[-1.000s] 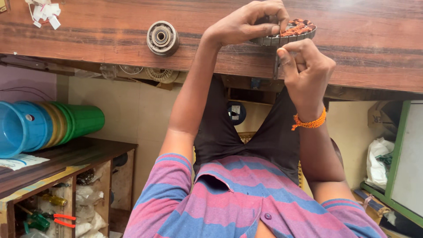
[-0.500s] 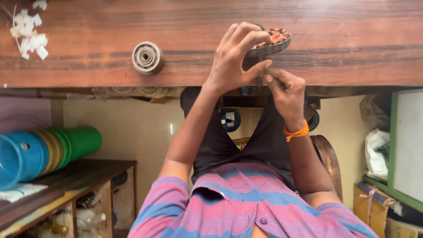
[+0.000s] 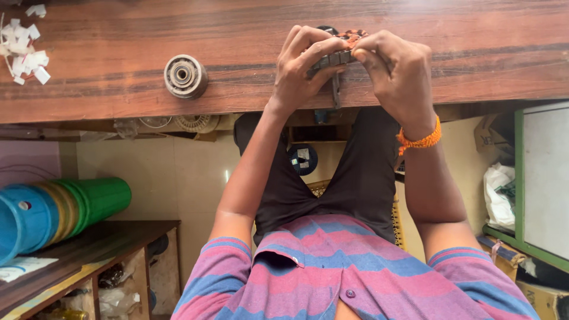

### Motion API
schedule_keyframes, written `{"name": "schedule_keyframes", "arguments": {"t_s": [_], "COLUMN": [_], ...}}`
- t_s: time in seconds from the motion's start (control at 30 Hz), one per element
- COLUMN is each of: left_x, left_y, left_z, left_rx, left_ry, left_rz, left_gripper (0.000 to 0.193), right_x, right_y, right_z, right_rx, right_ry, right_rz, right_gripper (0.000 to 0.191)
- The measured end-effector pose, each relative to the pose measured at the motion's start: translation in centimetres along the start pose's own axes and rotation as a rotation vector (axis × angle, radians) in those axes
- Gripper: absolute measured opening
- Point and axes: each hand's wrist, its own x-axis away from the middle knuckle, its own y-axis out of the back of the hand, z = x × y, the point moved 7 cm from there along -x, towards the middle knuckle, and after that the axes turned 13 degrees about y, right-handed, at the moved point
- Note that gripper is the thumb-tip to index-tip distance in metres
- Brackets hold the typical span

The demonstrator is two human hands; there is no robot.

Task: The person sits at a workbench and works on an electric motor armature, using their fingers to press and adjust the copper windings around the commutator, turning the armature to reach different sides. A bearing and other motor parts rest on the bench nearby.

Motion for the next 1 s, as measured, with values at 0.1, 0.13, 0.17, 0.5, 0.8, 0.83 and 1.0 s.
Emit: {"name": "schedule_keyframes", "arguments": {"t_s": [0.1,0.13,0.17,0.5,0.8,0.83,1.0], "left_x": [-0.1,-0.1,-0.1,-0.1,-3.9,-4.1,-3.7], "left_y": [0.0,0.0,-0.1,0.3,-2.4,-2.7,-3.4], "left_z": [0.1,0.1,0.1,-1.4,3.4,3.8,5.4], "left_rx": [0.007,0.002,-0.002,-0.101,0.099,0.122,0.438], "left_ry": [-0.003,-0.003,-0.004,-0.036,0.644,0.647,0.658], "left_rz": [0.010,0.010,0.013,0.004,0.236,0.282,0.534], "left_gripper": [0.043,0.043,0.044,0.038,0.059,0.045,0.016], "right_x": [-1.0,-1.2,-1.3,-3.2,-3.2,-3.2,-2.3], "right_y": [-0.5,-0.6,-0.6,-1.0,-0.8,-0.4,-0.1], "right_z": [0.2,0.1,-0.2,-3.3,-5.6,-5.5,-4.2], "right_rx": [0.009,0.008,-0.004,-0.056,0.100,0.140,0.130], "right_ry": [0.061,0.064,0.061,0.139,0.093,0.131,0.154], "right_rz": [0.011,0.014,0.009,0.066,-0.001,-0.023,-0.023], "right_gripper": [0.004,0.004,0.003,0.002,0.012,0.016,0.013]}}
